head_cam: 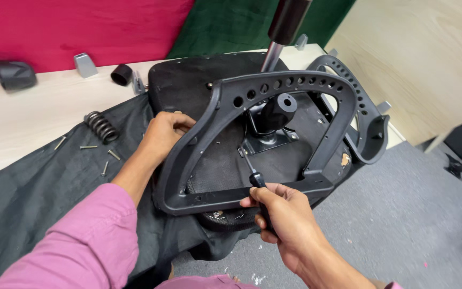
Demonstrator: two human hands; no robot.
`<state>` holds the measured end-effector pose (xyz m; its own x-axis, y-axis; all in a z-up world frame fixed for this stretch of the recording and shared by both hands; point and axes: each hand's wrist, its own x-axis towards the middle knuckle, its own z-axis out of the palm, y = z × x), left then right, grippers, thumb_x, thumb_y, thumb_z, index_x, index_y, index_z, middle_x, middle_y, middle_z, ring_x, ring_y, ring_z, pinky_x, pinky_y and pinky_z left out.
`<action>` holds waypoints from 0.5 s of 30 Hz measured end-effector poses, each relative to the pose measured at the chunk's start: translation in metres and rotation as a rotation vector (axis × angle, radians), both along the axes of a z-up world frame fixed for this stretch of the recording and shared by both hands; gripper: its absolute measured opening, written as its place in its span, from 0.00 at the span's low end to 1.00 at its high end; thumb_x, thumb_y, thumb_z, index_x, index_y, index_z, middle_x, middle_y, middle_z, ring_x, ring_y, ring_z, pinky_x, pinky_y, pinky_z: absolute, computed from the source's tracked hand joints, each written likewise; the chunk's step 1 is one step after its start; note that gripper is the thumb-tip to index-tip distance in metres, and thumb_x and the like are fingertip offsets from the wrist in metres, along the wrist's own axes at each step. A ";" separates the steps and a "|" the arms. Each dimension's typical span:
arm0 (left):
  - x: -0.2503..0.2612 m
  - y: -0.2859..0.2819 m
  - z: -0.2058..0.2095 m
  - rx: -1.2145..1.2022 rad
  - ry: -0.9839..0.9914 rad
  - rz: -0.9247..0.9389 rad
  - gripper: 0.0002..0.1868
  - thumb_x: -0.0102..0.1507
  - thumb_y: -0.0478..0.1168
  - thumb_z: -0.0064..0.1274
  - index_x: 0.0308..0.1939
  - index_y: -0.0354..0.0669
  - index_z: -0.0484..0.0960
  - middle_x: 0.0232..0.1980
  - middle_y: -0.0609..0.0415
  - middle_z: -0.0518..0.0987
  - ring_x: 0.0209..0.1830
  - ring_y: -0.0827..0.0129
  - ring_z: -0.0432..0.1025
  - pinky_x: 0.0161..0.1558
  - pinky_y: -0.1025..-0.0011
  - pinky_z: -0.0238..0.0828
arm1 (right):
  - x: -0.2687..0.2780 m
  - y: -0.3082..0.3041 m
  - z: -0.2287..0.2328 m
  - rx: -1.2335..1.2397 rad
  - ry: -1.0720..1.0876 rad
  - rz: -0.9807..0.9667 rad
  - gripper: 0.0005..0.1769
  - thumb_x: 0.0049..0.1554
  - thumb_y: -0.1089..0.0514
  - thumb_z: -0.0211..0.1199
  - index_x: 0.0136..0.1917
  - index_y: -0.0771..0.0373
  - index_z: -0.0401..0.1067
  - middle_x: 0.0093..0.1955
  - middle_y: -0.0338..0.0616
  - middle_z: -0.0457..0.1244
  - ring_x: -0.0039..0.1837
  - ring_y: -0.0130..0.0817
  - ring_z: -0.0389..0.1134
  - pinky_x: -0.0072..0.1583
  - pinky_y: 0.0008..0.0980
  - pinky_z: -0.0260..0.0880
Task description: The person uses a screwdriver to fasten screws into a black plastic chair base, securing a curved frame component. They align the frame, insert screws, and tighten them while holding the base steady.
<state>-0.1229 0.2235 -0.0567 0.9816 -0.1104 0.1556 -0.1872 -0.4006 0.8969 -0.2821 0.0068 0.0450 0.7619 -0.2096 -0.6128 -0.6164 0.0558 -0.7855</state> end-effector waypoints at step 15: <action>0.030 -0.021 -0.028 0.101 -0.102 -0.316 0.18 0.54 0.44 0.70 0.38 0.33 0.82 0.36 0.44 0.82 0.38 0.54 0.79 0.41 0.60 0.72 | -0.021 0.042 -0.004 -0.104 0.040 -0.226 0.07 0.57 0.59 0.59 0.47 0.66 0.71 0.41 0.44 0.70 0.30 0.23 0.54 0.28 0.25 0.47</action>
<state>-0.0934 0.2023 -0.0850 0.8764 -0.4265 0.2238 -0.4028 -0.3943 0.8260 -0.3033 0.0491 0.0411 0.6644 -0.4352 -0.6076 -0.6280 0.1155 -0.7696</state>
